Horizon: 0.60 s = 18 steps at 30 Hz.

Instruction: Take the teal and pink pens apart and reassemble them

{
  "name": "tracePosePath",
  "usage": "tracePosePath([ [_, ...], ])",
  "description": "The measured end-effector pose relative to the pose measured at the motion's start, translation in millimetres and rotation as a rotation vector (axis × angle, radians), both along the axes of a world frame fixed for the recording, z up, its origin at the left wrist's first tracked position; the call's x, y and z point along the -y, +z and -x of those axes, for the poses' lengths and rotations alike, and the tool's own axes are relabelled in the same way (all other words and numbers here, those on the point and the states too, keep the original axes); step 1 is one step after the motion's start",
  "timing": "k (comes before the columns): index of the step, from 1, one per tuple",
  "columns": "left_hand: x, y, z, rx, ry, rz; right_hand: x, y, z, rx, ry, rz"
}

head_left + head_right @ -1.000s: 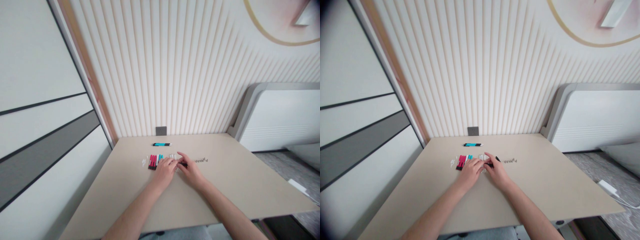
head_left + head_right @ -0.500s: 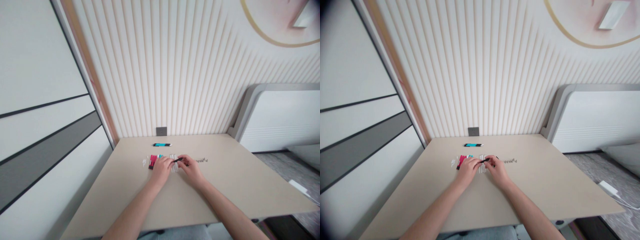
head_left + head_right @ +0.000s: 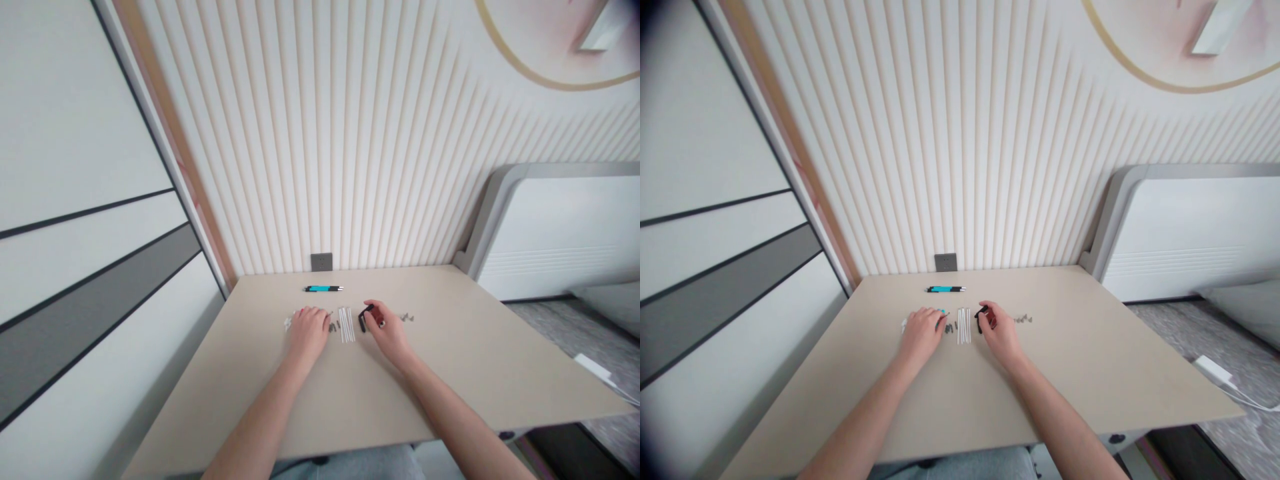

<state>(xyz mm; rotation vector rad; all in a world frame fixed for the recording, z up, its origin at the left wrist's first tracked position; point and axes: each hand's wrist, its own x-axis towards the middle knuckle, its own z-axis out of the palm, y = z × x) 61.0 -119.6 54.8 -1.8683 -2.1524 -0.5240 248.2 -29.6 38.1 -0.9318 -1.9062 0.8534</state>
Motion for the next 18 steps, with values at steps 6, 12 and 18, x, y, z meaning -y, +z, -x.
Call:
tracePosePath([
  [6,2.3,-0.6,-2.7,-0.039,0.019,0.088,-1.8,-0.1,-1.8,0.059,-0.042,-0.012],
  [12,0.7,-4.3,-4.8,-0.056,0.011,0.079,-10.4,-2.2,-7.0,0.175,-0.113,-0.02],
  [18,0.1,-6.9,-4.6,-0.065,-0.006,0.062,-16.7,-6.0,-13.1,0.36,-0.111,-0.08],
])
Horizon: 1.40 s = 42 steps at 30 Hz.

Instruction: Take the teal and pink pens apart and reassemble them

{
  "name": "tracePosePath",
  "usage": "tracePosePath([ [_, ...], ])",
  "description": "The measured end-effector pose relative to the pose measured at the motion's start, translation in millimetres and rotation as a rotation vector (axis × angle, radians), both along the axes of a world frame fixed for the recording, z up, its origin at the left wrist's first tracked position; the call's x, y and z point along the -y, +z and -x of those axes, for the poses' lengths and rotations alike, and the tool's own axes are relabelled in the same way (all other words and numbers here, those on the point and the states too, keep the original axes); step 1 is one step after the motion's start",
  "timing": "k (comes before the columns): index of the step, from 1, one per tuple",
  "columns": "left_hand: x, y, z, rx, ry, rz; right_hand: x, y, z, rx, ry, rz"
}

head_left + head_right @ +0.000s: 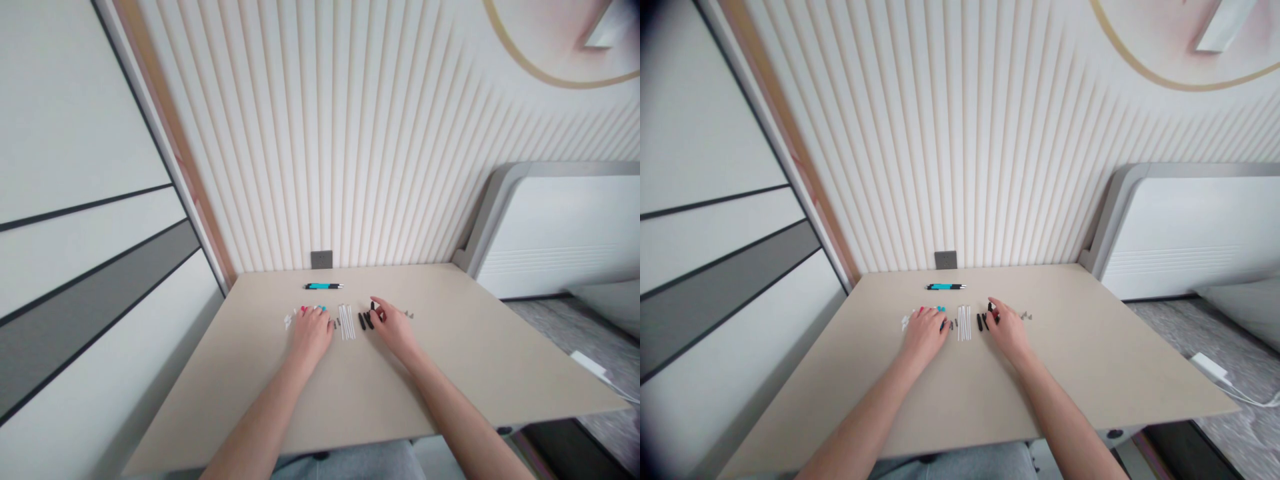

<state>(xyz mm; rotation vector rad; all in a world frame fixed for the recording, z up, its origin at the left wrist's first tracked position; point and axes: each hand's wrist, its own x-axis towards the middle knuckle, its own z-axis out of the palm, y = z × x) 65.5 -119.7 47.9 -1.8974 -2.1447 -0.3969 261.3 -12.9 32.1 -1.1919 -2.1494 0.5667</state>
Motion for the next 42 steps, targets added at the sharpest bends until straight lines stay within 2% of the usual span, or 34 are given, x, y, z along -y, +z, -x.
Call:
tracePosePath([
  [5,0.1,0.9,0.1,0.003,-0.004,-0.019,1.3,-7.5,2.6,0.027,0.075,-0.029],
  [9,-0.1,4.0,-1.2,0.031,-0.041,-0.044,2.9,-8.4,5.8,-0.043,0.135,-0.061],
  [16,-0.5,4.9,-11.7,0.168,-0.298,-0.101,14.1,-0.1,12.3,-0.22,0.25,0.042],
  [20,-1.1,2.3,-16.3,0.205,-0.381,-0.112,21.4,0.6,16.8,-0.274,0.298,0.076],
  [25,-1.5,-0.5,-15.8,0.21,-0.33,-0.135,16.1,-3.7,17.8,-0.306,0.221,0.091],
  [30,-2.2,5.8,-9.8,0.198,-0.22,-0.144,9.4,-5.5,14.7,-0.149,0.115,0.055],
  [34,-6.0,26.7,15.5,0.081,-0.178,-0.089,13.9,-2.2,18.6,0.052,0.12,-0.031],
  [38,-2.8,47.2,66.3,0.006,-0.181,-0.043,17.6,0.7,26.6,0.195,0.12,-0.083],
  [40,3.0,47.1,93.4,0.024,-0.152,-0.048,18.1,1.3,29.8,0.256,0.122,-0.102],
  [42,9.5,37.9,115.8,0.064,-0.102,-0.069,18.3,1.3,31.9,0.308,0.118,-0.129],
])
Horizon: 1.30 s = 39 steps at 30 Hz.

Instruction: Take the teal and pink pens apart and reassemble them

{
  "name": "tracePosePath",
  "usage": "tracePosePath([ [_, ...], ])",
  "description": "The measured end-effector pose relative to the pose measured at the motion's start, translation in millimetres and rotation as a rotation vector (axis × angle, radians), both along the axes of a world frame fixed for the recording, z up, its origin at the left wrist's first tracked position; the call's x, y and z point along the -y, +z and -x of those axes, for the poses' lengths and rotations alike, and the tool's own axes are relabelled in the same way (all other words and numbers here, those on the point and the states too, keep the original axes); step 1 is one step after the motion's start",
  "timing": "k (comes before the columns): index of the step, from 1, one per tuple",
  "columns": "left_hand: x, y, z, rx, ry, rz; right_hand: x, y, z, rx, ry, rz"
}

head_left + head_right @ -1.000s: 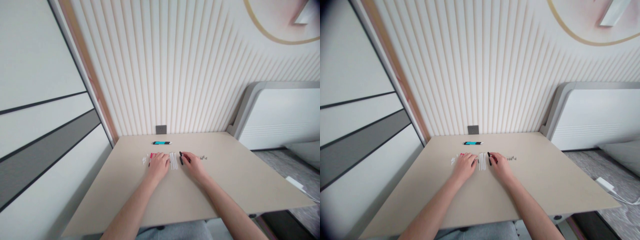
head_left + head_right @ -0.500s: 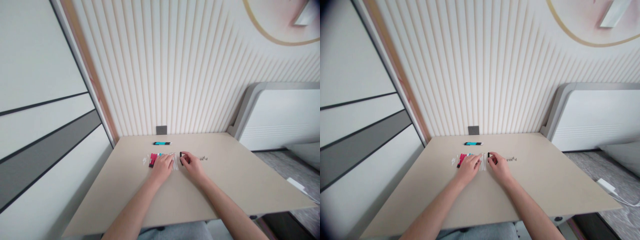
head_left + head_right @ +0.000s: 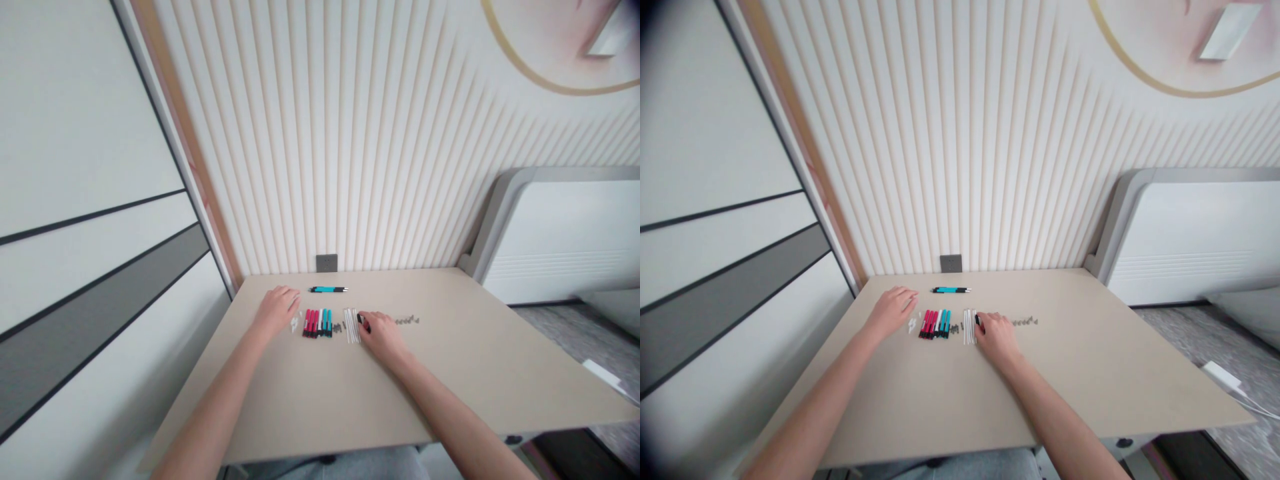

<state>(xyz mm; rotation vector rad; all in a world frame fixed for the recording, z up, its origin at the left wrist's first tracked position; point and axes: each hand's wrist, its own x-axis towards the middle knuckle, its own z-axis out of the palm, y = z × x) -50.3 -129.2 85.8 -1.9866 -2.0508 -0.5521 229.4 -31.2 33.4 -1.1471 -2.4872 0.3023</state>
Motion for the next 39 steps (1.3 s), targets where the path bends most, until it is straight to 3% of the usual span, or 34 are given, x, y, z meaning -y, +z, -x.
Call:
tracePosePath([
  [5,7.6,-40.4,25.4,0.137,0.024,-0.024,-0.1,-1.6,1.0,0.066,0.017,-0.073],
  [9,6.1,-56.6,22.9,0.183,-0.047,0.048,0.2,-2.8,0.3,0.056,0.026,-0.071],
  [17,9.2,-57.3,12.1,0.21,-0.18,0.071,-1.1,-0.6,-0.3,-0.063,0.057,-0.08],
  [24,14.0,-60.1,13.9,0.209,-0.215,0.062,-64.3,14.9,37.3,0.064,0.048,-0.01],
  [29,17.5,-56.5,12.5,0.238,-0.239,0.081,-104.7,9.5,72.8,0.092,0.032,0.049],
  [39,18.3,-49.6,6.8,0.357,-0.191,0.039,-119.0,-4.7,82.8,0.059,0.051,0.131],
])
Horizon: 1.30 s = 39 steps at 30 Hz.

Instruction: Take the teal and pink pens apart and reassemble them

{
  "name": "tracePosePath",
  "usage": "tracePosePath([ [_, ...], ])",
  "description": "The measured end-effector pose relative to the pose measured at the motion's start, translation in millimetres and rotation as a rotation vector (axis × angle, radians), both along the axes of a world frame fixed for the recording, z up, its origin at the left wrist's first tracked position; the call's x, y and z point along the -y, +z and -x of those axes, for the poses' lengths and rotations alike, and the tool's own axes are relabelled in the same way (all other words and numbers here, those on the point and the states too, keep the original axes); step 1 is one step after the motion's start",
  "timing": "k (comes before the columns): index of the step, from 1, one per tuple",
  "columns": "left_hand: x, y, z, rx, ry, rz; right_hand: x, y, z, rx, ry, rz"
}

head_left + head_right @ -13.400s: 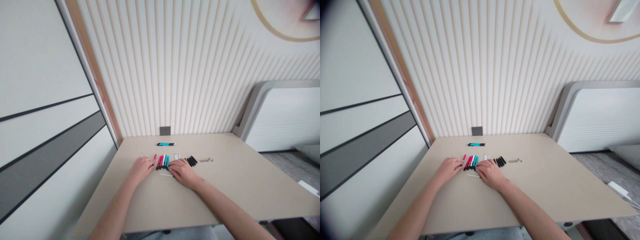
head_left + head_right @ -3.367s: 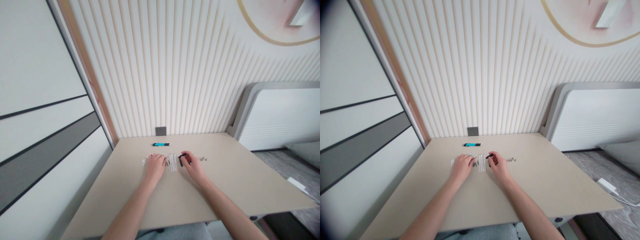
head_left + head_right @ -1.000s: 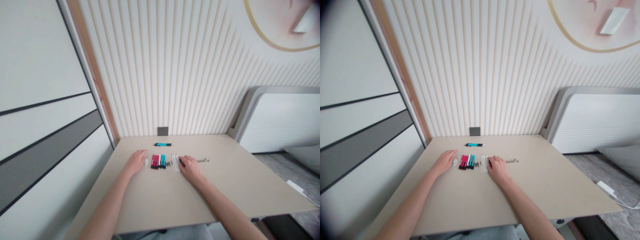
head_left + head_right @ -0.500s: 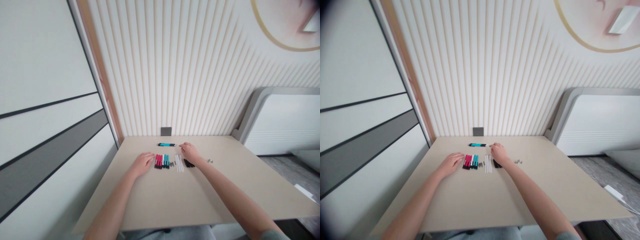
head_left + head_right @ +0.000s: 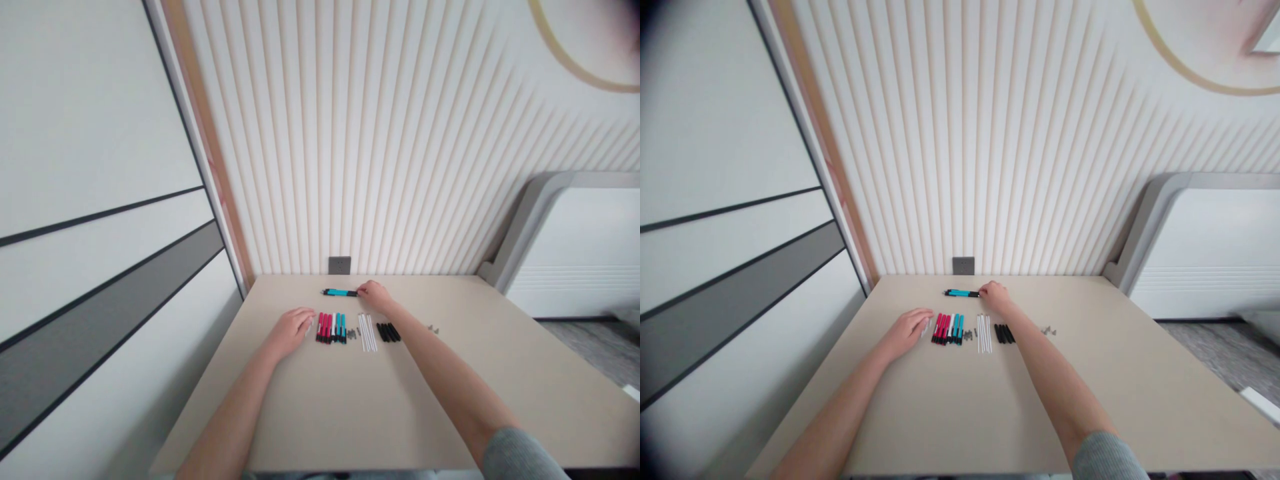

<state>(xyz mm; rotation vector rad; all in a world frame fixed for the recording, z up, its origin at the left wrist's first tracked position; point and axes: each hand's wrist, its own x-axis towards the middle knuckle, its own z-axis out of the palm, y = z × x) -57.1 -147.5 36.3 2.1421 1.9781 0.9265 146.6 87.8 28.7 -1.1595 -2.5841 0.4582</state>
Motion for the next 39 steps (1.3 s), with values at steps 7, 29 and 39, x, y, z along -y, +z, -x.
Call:
tracePosePath([
  [7,0.9,-1.4,0.7,-0.027,0.046,-0.016,2.4,6.1,-4.4,-0.113,0.0,0.032],
  [29,0.7,6.0,-18.1,-0.061,-0.175,-0.158,122.3,2.9,-77.6,-0.583,0.094,0.257],
  [39,2.2,6.9,-18.7,-0.042,-0.131,-0.27,123.8,6.6,-77.7,-0.55,0.053,0.283],
])
